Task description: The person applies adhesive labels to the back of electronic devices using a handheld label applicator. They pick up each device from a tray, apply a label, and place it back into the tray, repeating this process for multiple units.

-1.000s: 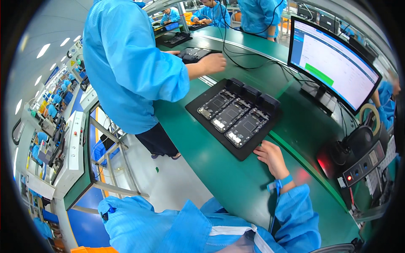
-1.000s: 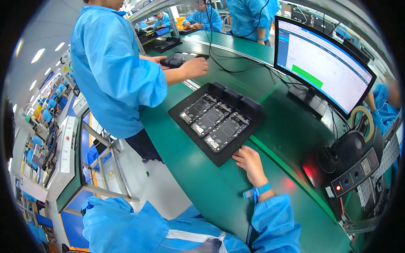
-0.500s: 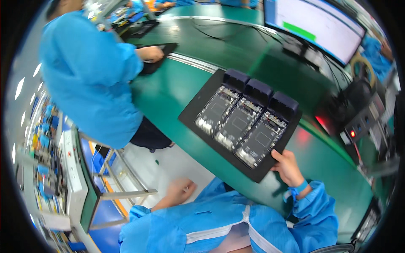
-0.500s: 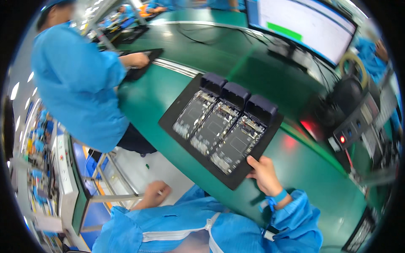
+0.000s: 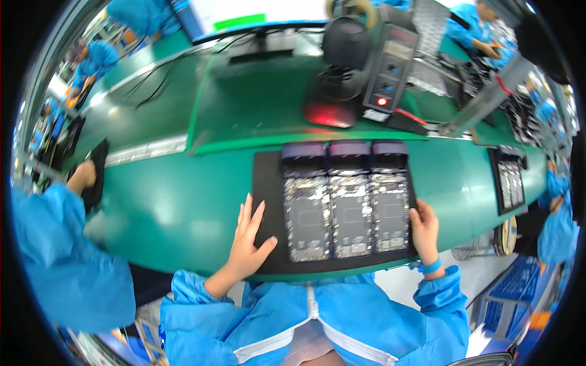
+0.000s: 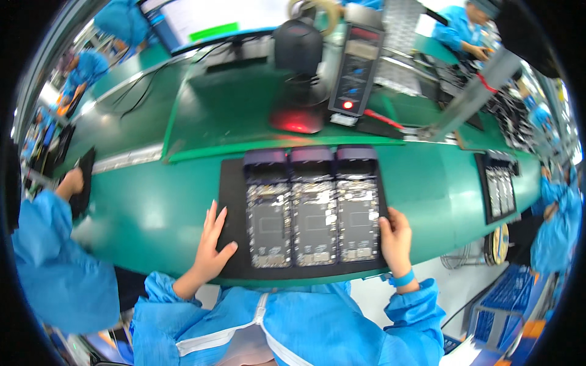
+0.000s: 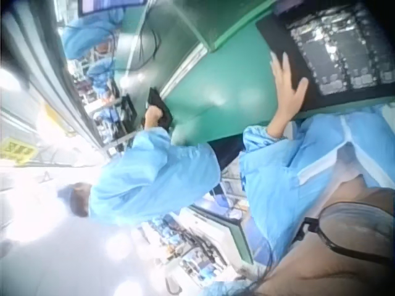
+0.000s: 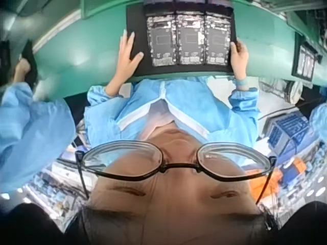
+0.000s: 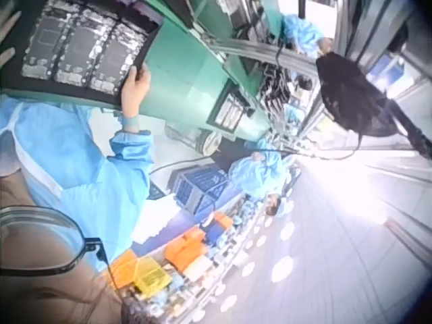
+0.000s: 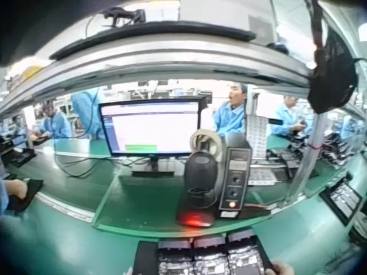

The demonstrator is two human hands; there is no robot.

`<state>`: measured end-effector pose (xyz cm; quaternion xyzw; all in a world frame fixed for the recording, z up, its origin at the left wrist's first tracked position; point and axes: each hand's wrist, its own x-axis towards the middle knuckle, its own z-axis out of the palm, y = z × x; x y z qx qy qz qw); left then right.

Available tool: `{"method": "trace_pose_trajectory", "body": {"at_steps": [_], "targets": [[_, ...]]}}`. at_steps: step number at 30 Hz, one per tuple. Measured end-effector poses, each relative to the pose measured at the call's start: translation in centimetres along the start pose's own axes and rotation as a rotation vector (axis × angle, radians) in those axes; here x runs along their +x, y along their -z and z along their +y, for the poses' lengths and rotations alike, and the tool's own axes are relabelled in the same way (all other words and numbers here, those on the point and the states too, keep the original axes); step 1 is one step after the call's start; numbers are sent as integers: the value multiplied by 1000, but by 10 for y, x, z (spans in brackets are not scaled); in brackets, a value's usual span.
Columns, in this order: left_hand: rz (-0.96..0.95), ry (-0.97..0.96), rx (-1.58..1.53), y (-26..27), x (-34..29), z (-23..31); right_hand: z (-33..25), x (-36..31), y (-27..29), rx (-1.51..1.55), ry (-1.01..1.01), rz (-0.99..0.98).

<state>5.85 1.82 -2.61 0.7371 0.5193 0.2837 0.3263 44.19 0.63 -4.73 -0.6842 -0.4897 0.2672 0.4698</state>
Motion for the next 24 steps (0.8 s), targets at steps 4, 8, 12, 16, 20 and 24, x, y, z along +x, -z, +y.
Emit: {"method": "trace_pose_trajectory", "body": {"at_steps": [4,8,12,16,20,24], "targets": [[-13,-87,-192,-8,18,2,-17,14,-4,-249,145,63],[9,-126,-247,-11,25,3,-20,32,9,-659,375,38],[93,-200,-68,-4,31,28,-63,82,26,-509,231,-42],[149,63,-695,-20,42,36,-88,159,27,179,31,140],[220,359,-1230,-12,54,45,-105,194,16,518,-162,187],[-102,414,-1320,-11,69,30,-102,206,-2,622,-89,260]]}}
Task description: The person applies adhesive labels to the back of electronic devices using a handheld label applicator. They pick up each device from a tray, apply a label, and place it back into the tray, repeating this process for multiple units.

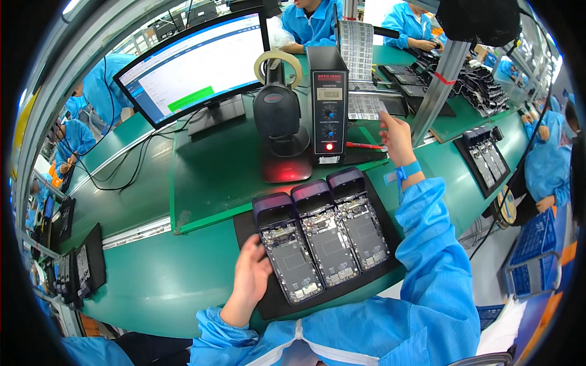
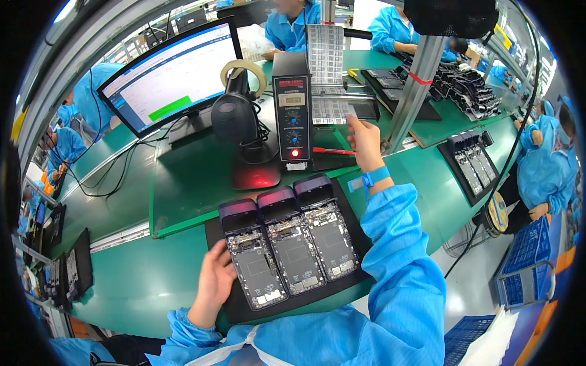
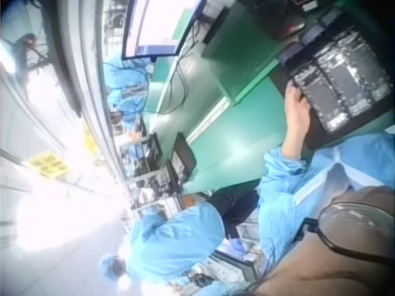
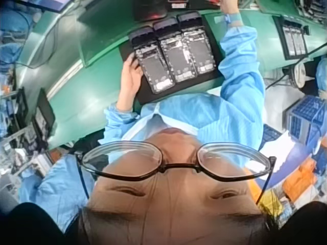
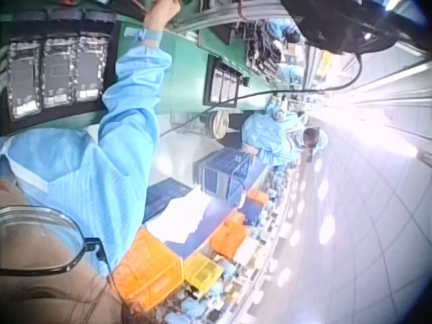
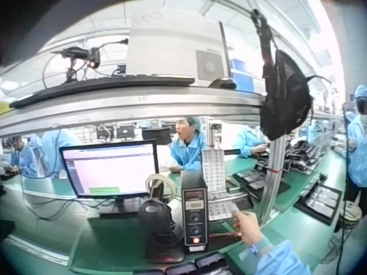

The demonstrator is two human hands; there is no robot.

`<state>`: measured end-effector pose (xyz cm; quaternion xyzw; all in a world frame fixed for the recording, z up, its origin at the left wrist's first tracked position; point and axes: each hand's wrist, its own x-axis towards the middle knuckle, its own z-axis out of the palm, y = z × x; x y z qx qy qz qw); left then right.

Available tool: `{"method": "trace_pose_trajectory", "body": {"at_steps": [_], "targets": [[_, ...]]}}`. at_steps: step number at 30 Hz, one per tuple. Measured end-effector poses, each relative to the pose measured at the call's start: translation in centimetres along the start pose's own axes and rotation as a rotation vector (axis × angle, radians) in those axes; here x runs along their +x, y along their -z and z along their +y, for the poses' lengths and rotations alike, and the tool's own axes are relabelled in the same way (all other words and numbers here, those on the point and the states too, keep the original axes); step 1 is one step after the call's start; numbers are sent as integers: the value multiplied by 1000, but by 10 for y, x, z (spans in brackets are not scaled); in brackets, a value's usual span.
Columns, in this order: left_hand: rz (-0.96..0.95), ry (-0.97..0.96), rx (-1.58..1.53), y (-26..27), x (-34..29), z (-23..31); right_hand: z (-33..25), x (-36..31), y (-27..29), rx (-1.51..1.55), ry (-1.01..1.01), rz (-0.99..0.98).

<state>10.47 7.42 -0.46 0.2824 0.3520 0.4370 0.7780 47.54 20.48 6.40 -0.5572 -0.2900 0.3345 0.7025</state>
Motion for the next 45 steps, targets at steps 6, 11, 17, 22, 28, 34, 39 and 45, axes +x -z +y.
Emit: {"method": "trace_pose_trajectory", "body": {"at_steps": [6,11,17,22,28,34,39,45], "targets": [[-45,55,135,-2,-4,-15,1,-42,-48,294,98,-4],[-173,-5,-228,-12,-12,9,24,-96,-106,-44,-73,-524],[-69,-138,-409,-33,14,49,23,-90,-108,69,-160,-658],[89,-333,-484,-45,88,75,-26,-98,-86,258,205,-609],[101,-381,-472,-52,101,88,-69,-124,-66,297,315,-605],[88,-384,-440,-51,91,88,-75,-149,-68,242,397,-709],[101,-657,155,-37,26,55,-75,-184,-76,0,410,-944],[171,-672,732,-26,-9,14,-40,-214,-90,32,426,-1082]]}}
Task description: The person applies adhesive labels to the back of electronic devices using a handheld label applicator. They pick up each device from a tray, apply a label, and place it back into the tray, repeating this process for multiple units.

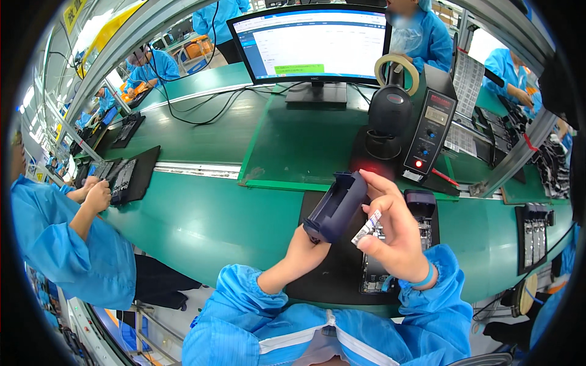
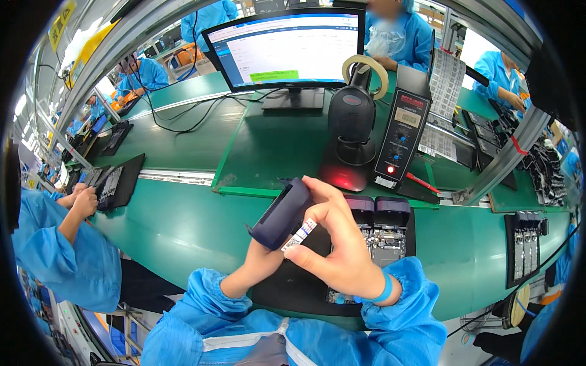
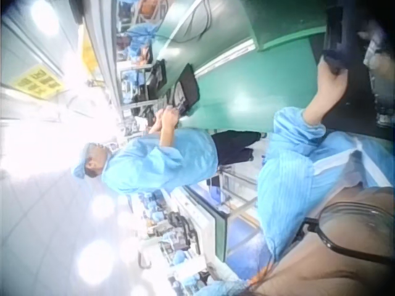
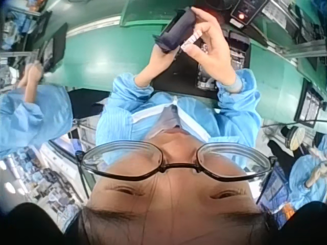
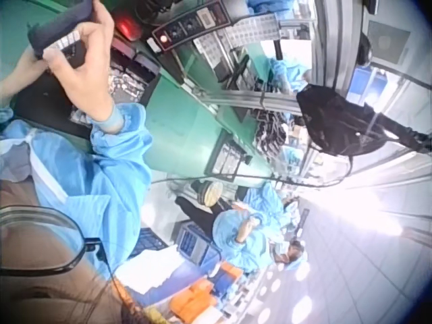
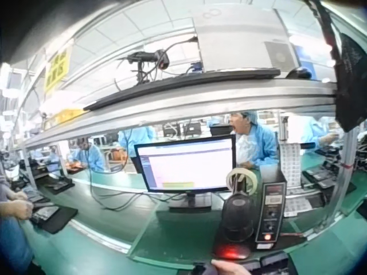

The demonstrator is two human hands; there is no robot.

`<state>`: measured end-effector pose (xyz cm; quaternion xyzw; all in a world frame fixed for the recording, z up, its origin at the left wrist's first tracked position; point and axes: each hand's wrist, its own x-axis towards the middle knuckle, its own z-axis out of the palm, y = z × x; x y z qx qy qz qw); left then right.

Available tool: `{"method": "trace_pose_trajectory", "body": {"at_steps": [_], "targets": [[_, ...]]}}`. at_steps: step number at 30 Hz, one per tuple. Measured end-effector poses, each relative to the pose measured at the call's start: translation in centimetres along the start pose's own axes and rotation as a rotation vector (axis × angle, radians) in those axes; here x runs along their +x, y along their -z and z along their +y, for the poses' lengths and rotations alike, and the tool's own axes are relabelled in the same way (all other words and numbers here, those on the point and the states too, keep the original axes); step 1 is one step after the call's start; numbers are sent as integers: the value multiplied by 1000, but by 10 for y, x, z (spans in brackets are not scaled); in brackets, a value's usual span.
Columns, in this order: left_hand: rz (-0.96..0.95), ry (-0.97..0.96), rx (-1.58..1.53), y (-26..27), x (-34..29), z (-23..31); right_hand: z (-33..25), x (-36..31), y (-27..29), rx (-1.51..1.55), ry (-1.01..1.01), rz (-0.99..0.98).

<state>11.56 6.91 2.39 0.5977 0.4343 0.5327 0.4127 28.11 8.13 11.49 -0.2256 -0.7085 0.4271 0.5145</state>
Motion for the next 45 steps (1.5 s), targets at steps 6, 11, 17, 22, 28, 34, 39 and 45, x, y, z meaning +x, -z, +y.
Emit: {"method": "trace_pose_trajectory", "body": {"at_steps": [6,11,17,22,28,34,39,45], "targets": [[-55,-104,109,0,2,-6,4,3,-1,9,42,-3],[-74,-111,78,-2,1,-6,-2,2,-4,48,3,4],[-79,-140,152,-4,-3,-17,1,-2,-6,-10,7,35],[-76,-138,62,-8,-5,-13,-3,-3,-1,157,-205,60],[116,60,-15,6,-19,-14,21,21,19,333,-26,363],[19,371,-424,27,-18,3,62,16,154,-480,42,1176],[-21,239,128,20,-36,-27,87,-2,183,-738,-193,1184],[-116,-44,260,-6,-32,-9,99,6,186,-678,-232,1096]]}}
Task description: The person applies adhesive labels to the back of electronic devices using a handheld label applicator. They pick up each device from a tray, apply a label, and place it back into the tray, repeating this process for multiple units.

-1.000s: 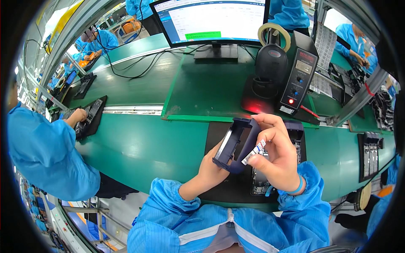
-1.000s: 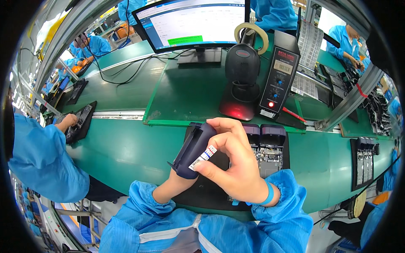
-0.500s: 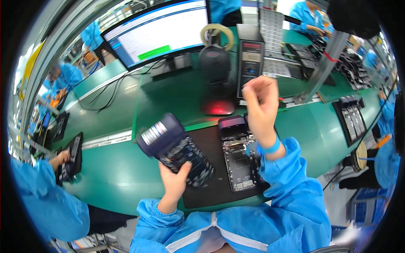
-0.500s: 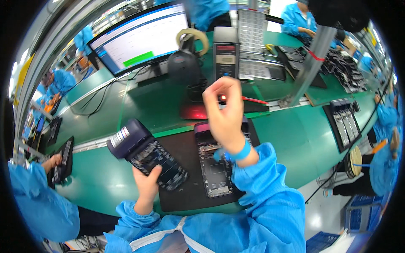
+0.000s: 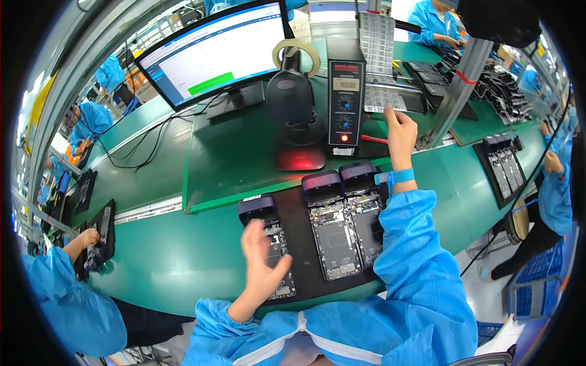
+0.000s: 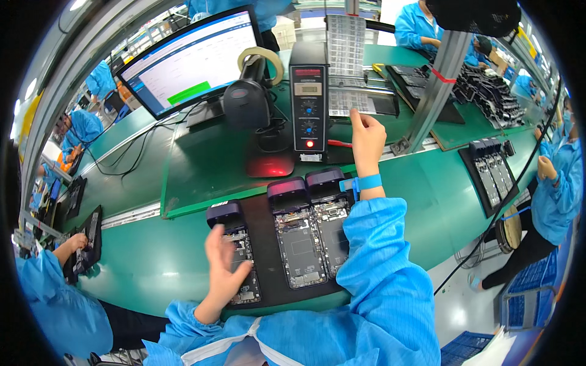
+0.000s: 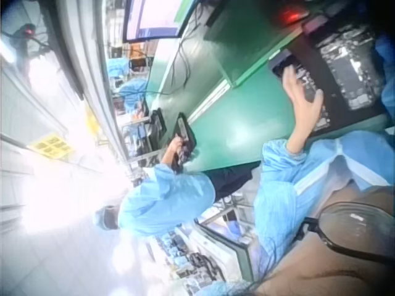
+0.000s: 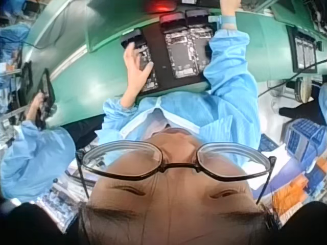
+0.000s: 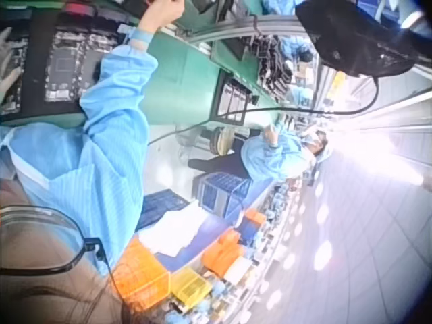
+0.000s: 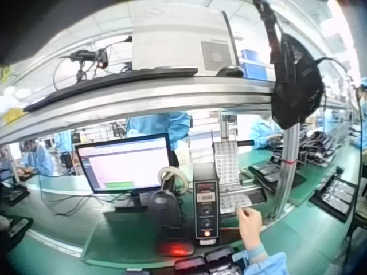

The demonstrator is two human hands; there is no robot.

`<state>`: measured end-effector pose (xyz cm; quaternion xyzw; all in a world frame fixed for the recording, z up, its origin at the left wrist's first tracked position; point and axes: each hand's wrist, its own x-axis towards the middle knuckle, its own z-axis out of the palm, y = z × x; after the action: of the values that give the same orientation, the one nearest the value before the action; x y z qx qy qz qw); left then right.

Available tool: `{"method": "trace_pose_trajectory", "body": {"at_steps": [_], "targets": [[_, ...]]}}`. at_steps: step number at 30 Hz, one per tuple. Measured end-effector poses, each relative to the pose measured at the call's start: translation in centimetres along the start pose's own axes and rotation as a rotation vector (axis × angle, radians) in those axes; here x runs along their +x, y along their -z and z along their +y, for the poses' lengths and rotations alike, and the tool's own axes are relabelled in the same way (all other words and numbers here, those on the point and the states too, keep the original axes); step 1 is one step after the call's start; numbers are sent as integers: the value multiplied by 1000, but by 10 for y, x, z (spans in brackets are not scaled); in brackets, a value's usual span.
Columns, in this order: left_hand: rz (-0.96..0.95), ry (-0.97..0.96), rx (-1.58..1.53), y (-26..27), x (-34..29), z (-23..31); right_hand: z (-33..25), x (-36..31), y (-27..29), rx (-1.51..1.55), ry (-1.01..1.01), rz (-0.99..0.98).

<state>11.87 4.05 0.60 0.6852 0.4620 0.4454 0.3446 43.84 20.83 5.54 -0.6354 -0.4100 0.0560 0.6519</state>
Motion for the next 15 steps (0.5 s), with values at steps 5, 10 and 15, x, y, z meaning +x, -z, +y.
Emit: {"method": "trace_pose_trajectory", "body": {"at_steps": [5,10,15], "targets": [[-221,770,-951,-41,14,8,12,8,-9,343,-205,-93],[-206,825,-942,-49,30,19,-17,-6,-9,588,-232,-16],[-558,950,-925,-58,26,9,-51,-54,-35,548,-201,-492]]}}
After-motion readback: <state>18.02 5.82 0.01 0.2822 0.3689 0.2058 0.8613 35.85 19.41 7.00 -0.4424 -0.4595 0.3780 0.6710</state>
